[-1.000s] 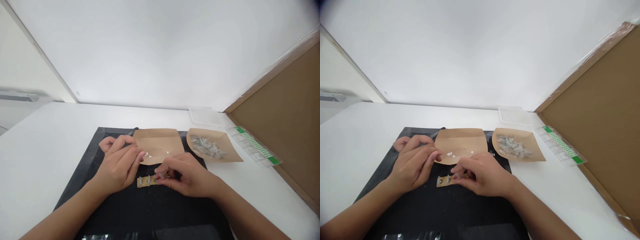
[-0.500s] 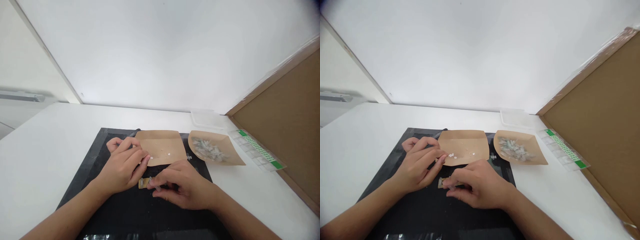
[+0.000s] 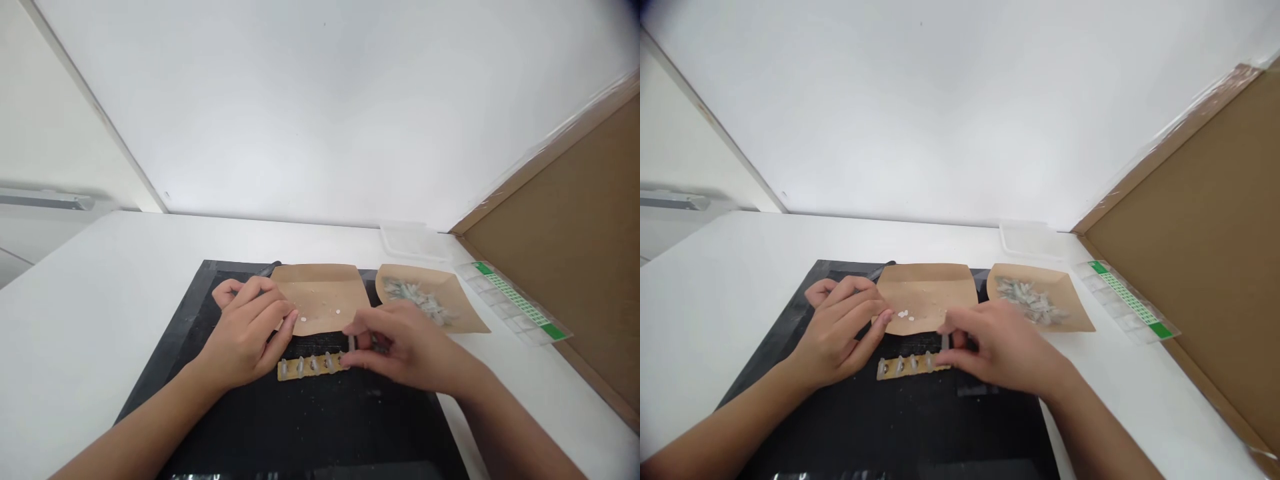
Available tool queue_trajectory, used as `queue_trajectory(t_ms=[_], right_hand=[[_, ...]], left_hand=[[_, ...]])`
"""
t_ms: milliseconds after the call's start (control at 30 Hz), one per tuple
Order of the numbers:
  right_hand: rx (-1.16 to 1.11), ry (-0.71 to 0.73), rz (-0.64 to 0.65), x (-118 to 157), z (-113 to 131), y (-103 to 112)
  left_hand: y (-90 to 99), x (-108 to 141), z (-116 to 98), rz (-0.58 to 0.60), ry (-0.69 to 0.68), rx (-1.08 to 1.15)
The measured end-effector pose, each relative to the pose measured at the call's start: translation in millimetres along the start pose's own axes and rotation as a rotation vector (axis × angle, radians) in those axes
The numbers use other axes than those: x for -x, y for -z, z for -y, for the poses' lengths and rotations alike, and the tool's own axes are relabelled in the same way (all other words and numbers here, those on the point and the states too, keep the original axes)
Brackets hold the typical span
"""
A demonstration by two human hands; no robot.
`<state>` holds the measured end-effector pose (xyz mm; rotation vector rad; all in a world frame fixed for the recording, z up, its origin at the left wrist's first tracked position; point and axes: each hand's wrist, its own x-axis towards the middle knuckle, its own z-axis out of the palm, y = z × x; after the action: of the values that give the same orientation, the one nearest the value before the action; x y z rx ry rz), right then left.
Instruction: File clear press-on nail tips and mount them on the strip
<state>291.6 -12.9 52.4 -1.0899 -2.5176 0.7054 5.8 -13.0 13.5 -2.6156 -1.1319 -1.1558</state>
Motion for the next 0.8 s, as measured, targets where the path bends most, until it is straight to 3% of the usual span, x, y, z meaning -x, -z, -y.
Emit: queue_trajectory(t_ms=[67, 167, 400, 567, 800], right_hand=[[0.060, -0.144, 0.102, 6, -9, 12], [0.109, -0.288, 0.146, 12, -17, 23], [0.135, -0.430, 0.222, 17, -15, 26], [0.143, -0.459, 0.232, 18, -17, 25], [0.131, -0.427, 0.181, 19, -25, 24]], left_hand=[[0.3, 0, 0, -0.031, 0.028, -0.002], [-0.3, 0, 0, -0.088, 0.072, -0.021], [-4.2, 4, 6, -0.083, 0.085, -0.031], [-6.8, 9, 7, -0.071, 0.123, -0.020], [-8.8, 11, 6, -0.191, 0.195, 0.062]])
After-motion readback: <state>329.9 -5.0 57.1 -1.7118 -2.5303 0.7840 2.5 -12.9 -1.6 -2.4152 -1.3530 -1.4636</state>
